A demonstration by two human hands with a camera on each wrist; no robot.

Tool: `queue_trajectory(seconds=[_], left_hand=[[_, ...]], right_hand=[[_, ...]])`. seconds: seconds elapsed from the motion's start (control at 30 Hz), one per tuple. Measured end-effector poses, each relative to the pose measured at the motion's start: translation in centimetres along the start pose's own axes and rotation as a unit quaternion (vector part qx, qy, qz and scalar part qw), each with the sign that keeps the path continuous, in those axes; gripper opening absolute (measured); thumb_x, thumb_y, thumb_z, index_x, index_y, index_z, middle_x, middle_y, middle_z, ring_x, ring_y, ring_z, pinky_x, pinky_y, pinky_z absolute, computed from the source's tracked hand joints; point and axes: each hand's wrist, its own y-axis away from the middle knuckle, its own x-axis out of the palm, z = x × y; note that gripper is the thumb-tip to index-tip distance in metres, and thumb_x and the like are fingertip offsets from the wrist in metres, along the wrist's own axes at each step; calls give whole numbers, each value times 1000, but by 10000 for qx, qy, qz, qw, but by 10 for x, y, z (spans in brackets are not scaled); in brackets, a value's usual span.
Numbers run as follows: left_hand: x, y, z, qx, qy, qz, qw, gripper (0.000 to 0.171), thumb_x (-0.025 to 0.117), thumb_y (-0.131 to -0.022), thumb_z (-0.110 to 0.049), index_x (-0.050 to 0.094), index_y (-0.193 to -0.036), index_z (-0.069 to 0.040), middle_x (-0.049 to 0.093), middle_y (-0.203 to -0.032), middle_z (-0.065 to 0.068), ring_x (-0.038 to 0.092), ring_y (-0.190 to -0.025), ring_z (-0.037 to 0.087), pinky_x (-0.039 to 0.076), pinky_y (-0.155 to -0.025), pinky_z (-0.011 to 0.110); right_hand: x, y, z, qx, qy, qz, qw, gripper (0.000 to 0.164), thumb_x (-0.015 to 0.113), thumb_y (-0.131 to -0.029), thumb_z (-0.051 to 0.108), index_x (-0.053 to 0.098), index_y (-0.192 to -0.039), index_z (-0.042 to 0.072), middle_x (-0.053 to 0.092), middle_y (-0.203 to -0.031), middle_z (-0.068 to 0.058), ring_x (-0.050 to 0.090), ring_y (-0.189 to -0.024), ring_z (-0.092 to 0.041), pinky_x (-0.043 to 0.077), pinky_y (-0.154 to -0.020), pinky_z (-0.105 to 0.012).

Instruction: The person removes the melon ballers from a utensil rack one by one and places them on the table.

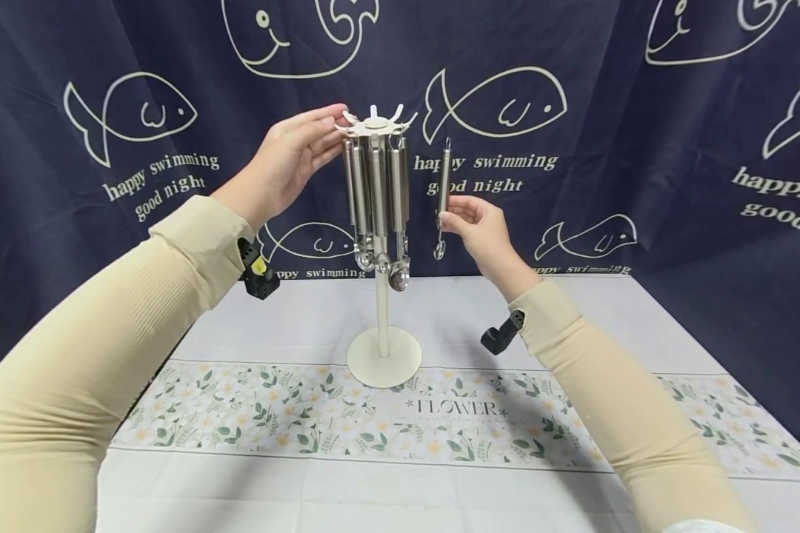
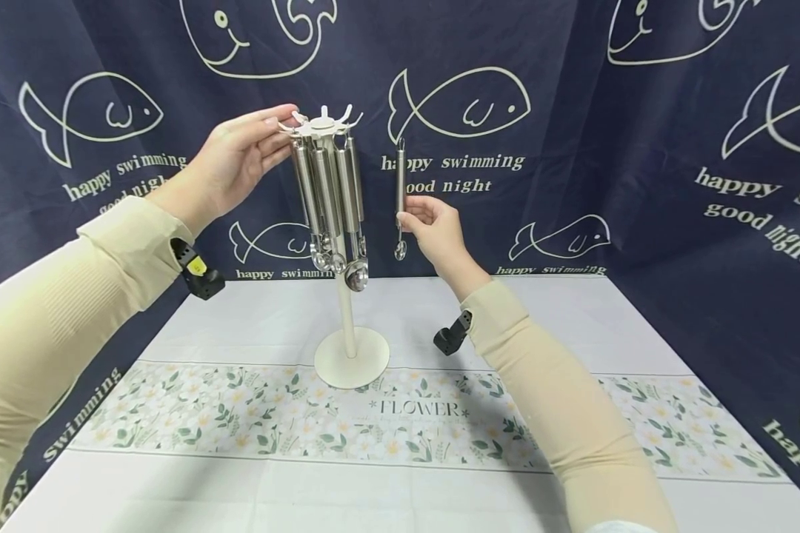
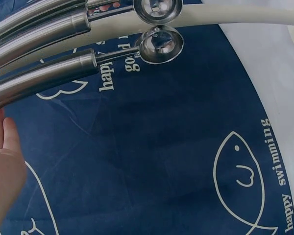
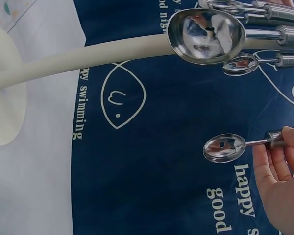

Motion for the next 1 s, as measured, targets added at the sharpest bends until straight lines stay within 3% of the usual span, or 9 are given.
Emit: queue_trajectory(seconds=[0.17, 0.5, 1.0], left_hand=[[0, -1, 0, 77, 56, -34, 9999, 42, 49, -99, -3, 44, -140, 6, 66, -111, 4, 59, -118, 17, 41, -112, 28], [2, -2, 1, 95, -114, -257, 9996, 42, 55, -98, -6, 47, -137, 6, 66, -110, 5, 61, -113, 17, 44, -109, 27], [5, -2, 2, 133, -93, -484, 9987, 39, 62, -94, -7, 54, -131, 6, 69, -106, 5, 66, -101, 14, 48, -104, 25]], right_hand=[[-3, 1, -5, 7, 18, 72, 10000, 33, 63, -91, -2, 56, -121, -13, 64, -87, 7, 65, -83, -5, 58, -82, -21], [-8, 4, -14, 126, 59, 101, 9999, 32, 66, -89, -2, 56, -117, -14, 65, -81, 8, 66, -76, -4, 59, -77, -20], [-16, 15, -28, 475, 161, -28, 9987, 20, 68, -87, 1, 61, -105, -6, 68, -81, 3, 67, -67, -5, 60, -71, -20]])
